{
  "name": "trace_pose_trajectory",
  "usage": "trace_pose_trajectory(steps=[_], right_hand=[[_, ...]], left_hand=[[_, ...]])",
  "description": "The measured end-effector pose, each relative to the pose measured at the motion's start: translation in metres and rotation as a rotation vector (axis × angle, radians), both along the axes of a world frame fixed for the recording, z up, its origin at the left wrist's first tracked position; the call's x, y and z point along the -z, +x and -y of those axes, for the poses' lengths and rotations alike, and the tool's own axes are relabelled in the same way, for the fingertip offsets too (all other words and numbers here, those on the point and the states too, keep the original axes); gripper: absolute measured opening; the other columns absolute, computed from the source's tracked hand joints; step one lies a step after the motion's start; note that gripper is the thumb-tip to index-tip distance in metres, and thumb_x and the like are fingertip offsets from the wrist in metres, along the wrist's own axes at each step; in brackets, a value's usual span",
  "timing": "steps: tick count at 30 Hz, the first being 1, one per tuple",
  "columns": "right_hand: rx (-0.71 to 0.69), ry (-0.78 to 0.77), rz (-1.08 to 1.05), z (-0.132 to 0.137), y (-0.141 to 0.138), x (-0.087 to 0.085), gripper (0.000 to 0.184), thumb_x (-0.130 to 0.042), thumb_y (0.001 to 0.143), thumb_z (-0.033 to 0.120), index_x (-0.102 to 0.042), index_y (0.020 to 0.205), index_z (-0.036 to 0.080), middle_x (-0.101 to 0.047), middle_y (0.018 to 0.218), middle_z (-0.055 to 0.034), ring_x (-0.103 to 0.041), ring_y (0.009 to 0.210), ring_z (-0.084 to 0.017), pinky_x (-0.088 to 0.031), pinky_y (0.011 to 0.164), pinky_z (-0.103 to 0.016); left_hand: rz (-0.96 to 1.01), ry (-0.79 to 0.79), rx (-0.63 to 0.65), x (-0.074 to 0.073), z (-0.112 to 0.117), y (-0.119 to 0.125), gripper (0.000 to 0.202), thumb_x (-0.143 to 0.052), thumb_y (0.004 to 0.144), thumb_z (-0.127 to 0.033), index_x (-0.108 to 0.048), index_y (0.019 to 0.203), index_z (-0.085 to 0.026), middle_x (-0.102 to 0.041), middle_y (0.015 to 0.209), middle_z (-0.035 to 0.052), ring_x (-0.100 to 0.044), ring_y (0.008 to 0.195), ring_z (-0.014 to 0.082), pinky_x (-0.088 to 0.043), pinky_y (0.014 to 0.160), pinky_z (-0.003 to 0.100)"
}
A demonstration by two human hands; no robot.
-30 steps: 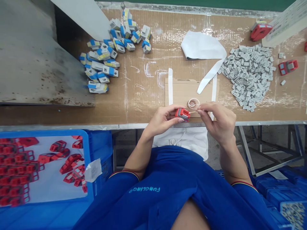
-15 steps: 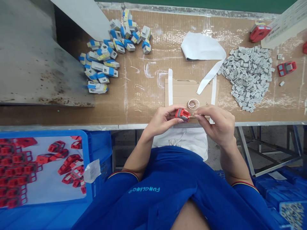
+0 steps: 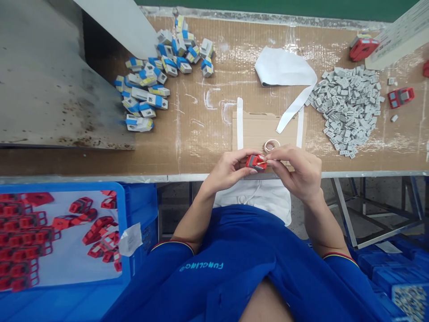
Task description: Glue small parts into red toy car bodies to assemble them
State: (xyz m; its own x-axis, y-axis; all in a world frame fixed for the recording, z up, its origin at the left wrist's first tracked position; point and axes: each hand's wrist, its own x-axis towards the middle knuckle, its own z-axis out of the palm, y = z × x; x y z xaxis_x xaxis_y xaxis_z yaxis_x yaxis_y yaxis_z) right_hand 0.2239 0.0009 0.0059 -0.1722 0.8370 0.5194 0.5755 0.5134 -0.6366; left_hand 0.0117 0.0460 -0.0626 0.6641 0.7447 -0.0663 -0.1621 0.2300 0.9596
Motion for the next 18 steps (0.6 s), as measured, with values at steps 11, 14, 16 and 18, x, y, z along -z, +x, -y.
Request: trace_pose_trajectory(steps=[11, 14, 16, 18], right_hand=[[0.001, -0.014, -0.017, 0.005, 0.006, -0.001, 0.01, -0.07, 0.103, 0.018, -0.071, 0.105, 0.028, -0.084, 0.088, 0.0007, -0.082, 0.079, -0.016, -0.065, 0.075, -0.028], [0.001, -0.013, -0.022, 0.007, 0.006, -0.002, 0.01, -0.07, 0.103, 0.017, -0.071, 0.105, 0.027, -0.084, 0.089, 0.0001, -0.082, 0.08, -0.016, -0.066, 0.076, -0.028], [0.008, -0.014, -0.037, 0.009, 0.007, -0.001, 0.01, -0.07, 0.104, 0.018, -0.072, 0.105, 0.027, -0.085, 0.09, -0.0003, -0.083, 0.082, -0.017, -0.067, 0.076, -0.028], [0.026, -0.011, -0.067, 0.013, 0.009, 0.002, 0.009, -0.071, 0.103, 0.019, -0.074, 0.106, 0.028, -0.086, 0.091, -0.0004, -0.084, 0.082, -0.018, -0.068, 0.075, -0.03]], left_hand=[[-0.007, 0.022, 0.011, 0.001, 0.002, -0.003, 0.041, -0.084, 0.093, -0.025, -0.077, 0.133, -0.019, -0.081, 0.129, 0.0125, -0.081, 0.112, 0.0215, -0.065, 0.095, 0.027], [0.012, 0.022, 0.003, 0.002, 0.002, -0.004, 0.041, -0.084, 0.092, -0.023, -0.077, 0.132, -0.02, -0.081, 0.129, 0.0115, -0.08, 0.111, 0.0205, -0.065, 0.094, 0.026], [0.032, 0.025, -0.005, 0.003, 0.001, -0.004, 0.041, -0.084, 0.092, -0.022, -0.078, 0.132, -0.021, -0.081, 0.131, 0.0109, -0.08, 0.113, 0.02, -0.065, 0.095, 0.026], [0.051, 0.027, -0.013, 0.003, 0.001, -0.003, 0.041, -0.085, 0.092, -0.021, -0.079, 0.132, -0.022, -0.081, 0.131, 0.0108, -0.08, 0.115, 0.0204, -0.064, 0.097, 0.026]])
